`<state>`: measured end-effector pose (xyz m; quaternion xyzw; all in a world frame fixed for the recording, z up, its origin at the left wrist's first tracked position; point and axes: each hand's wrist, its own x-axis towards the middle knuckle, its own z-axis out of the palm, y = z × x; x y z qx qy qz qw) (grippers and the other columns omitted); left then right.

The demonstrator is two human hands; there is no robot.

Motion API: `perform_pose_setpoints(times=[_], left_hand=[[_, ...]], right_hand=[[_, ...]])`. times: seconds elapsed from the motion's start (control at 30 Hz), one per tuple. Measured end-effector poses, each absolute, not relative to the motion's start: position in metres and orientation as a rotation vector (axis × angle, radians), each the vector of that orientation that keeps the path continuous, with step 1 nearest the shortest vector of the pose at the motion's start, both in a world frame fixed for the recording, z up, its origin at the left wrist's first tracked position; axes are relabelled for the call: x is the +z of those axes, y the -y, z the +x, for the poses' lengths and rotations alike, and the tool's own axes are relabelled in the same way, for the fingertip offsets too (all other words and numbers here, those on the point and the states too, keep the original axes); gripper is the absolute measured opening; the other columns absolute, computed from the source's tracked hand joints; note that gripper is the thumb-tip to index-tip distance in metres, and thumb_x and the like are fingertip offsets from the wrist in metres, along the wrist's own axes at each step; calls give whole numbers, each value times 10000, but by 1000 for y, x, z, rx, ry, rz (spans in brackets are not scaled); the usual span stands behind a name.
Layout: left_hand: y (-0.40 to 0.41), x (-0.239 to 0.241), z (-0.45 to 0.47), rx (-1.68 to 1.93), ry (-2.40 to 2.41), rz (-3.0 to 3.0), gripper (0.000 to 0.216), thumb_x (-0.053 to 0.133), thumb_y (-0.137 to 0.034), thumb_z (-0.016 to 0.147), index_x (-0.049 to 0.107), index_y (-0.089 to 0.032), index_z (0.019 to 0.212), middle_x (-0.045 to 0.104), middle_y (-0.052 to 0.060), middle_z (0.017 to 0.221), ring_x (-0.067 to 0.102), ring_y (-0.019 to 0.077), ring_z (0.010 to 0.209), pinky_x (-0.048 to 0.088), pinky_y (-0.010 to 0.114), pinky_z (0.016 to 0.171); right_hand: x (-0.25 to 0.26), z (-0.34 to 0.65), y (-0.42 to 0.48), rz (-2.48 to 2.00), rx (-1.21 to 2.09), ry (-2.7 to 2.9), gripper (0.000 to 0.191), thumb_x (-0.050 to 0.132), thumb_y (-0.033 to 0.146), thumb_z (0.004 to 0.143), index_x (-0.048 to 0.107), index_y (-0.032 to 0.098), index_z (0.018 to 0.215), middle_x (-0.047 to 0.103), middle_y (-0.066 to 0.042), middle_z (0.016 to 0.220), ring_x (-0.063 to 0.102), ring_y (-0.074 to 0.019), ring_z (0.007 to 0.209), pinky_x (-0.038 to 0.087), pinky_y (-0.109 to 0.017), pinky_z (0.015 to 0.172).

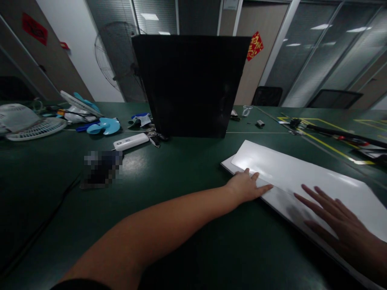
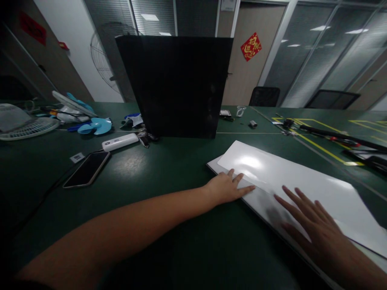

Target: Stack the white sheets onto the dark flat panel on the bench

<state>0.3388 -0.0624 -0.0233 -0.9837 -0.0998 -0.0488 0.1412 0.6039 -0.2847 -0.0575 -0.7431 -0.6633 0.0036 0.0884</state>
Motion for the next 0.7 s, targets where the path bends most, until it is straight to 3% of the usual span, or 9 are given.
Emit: perform_pose_setpoints(times=[0.1, 0.17, 0.3, 0.4, 0.53, 0.6, 0.7], left_hand=[[63, -23, 341, -212, 194, -2779, 532, 425, -274, 1091, 440, -400, 1608, 509, 172, 1610, 554, 436, 1401, 621, 503, 805], [62, -21, 333, -347, 42, -2708, 469, 426, -245, 1095, 543, -311, 1544, 567, 190, 1549, 629, 377, 1313, 605, 436, 783], [57, -19, 315, -577, -37, -2648, 290, 459, -177, 1079, 717, -165, 1212, 754, 154, 1111, 723, 226, 927, 533, 345, 745], [56, -20, 312, -597, -10, -2668, 282, 435, -134, 1067, 717, -142, 1061, 747, 131, 956, 708, 218, 863, 473, 311, 661], [55, -21, 314, -585, -10, -2696, 279, 435, -132, 1063, 713, -137, 1049, 754, 130, 932, 714, 220, 851, 442, 309, 630], [54, -21, 314, -574, -22, -2684, 252, 468, -138, 1056, 721, -135, 1058, 764, 125, 913, 723, 218, 848, 475, 324, 687], [49, -23, 316, -587, -64, -2652, 232, 510, -154, 1056, 735, -137, 1111, 783, 121, 939, 741, 211, 871, 520, 367, 838]], right_hand=[[-68, 603, 261, -2191, 49, 2060, 718, 402, 661, 963, 100, 693, 1614, 156, 210, 1735, 137, -280, 1616, 114, -595, 1315], [-71, 611, 249, -2247, 76, 2053, 693, 342, 657, 996, 137, 609, 1657, 170, 147, 1749, 134, -284, 1615, 112, -614, 1303], [-72, 639, 230, -2359, 62, 1957, 703, 240, 677, 1020, 258, 464, 1690, 196, 52, 1760, 149, -306, 1618, 139, -651, 1279], [-73, 660, 215, -2457, 37, 1845, 737, 199, 682, 1024, 283, 398, 1699, 205, -2, 1763, 165, -328, 1618, 154, -685, 1261], [-71, 685, 196, -2537, 12, 1710, 769, 179, 676, 1026, 330, 329, 1695, 238, -71, 1754, 192, -366, 1612, 197, -731, 1226], [-67, 689, 189, -2553, 20, 1684, 782, 192, 684, 1018, 362, 311, 1684, 256, -97, 1748, 213, -394, 1602, 215, -758, 1202], [-57, 674, 185, -2561, -95, 1698, 817, 207, 721, 991, 430, 297, 1652, 232, -109, 1754, 170, -428, 1604, 140, -793, 1198]])
